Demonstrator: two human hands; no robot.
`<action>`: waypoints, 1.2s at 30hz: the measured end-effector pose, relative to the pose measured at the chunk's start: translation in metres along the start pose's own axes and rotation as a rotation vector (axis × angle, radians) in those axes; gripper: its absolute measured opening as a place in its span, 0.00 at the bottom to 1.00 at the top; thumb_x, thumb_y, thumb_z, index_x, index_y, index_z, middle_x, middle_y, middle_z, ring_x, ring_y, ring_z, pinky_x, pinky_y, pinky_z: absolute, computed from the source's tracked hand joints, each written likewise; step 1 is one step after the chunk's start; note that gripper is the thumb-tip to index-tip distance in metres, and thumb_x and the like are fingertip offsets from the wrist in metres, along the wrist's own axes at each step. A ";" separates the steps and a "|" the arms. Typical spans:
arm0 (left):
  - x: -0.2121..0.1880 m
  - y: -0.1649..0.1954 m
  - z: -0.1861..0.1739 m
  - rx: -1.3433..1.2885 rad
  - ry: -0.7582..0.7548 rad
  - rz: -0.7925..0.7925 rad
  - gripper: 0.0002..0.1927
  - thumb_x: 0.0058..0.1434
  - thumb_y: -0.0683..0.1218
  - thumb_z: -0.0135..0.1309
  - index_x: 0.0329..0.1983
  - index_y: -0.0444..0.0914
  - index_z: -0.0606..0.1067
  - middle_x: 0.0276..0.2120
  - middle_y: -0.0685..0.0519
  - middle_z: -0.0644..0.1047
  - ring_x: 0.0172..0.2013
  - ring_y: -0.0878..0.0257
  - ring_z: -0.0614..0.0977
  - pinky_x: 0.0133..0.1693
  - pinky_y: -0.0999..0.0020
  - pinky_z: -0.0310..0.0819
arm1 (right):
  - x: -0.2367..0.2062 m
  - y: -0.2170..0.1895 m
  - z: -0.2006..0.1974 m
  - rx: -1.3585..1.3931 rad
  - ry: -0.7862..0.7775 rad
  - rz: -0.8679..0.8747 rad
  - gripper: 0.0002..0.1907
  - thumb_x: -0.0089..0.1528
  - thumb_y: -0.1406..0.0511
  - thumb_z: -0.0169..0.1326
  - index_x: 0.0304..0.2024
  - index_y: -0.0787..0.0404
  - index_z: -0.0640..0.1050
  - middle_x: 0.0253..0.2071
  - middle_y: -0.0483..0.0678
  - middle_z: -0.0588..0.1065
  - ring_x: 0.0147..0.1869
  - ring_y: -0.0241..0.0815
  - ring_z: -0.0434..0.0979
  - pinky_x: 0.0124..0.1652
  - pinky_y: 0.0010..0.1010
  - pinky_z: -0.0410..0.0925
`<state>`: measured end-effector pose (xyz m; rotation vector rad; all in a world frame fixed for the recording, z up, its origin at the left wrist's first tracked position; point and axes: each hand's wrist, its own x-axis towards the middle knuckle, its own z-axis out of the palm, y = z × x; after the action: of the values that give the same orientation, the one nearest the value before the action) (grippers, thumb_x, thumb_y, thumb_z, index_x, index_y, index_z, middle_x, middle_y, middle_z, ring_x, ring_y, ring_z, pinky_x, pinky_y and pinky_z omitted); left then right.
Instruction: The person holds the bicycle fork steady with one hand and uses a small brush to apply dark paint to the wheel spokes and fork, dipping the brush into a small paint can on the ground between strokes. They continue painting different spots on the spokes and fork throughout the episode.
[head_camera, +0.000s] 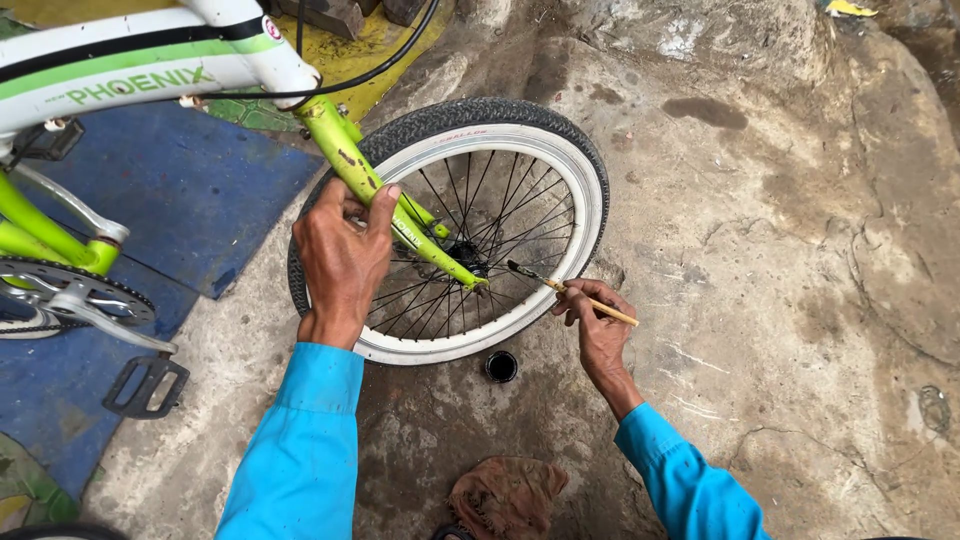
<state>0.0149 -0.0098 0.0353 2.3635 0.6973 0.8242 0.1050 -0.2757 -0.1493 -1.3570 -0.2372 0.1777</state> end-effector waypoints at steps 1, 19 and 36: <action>0.000 0.001 -0.001 -0.003 -0.005 -0.008 0.15 0.65 0.49 0.64 0.38 0.31 0.79 0.28 0.44 0.82 0.24 0.57 0.84 0.28 0.58 0.76 | -0.001 0.003 0.001 -0.011 -0.011 0.012 0.08 0.66 0.70 0.54 0.42 0.71 0.81 0.31 0.52 0.81 0.32 0.37 0.83 0.28 0.25 0.72; -0.003 0.004 -0.005 0.005 -0.002 -0.023 0.16 0.66 0.50 0.64 0.39 0.31 0.79 0.27 0.46 0.81 0.23 0.62 0.83 0.27 0.63 0.74 | -0.006 0.018 0.012 -0.047 0.039 0.106 0.10 0.67 0.65 0.57 0.42 0.68 0.82 0.31 0.50 0.82 0.31 0.35 0.82 0.27 0.23 0.70; -0.004 0.002 -0.001 -0.004 -0.002 -0.010 0.14 0.68 0.49 0.62 0.40 0.32 0.79 0.27 0.48 0.81 0.23 0.62 0.83 0.25 0.62 0.74 | -0.010 0.011 0.020 -0.082 -0.065 0.027 0.12 0.66 0.63 0.59 0.44 0.67 0.81 0.33 0.49 0.82 0.34 0.36 0.84 0.32 0.26 0.75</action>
<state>0.0118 -0.0135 0.0355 2.3556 0.7051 0.8180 0.0900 -0.2573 -0.1570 -1.4378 -0.2836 0.2372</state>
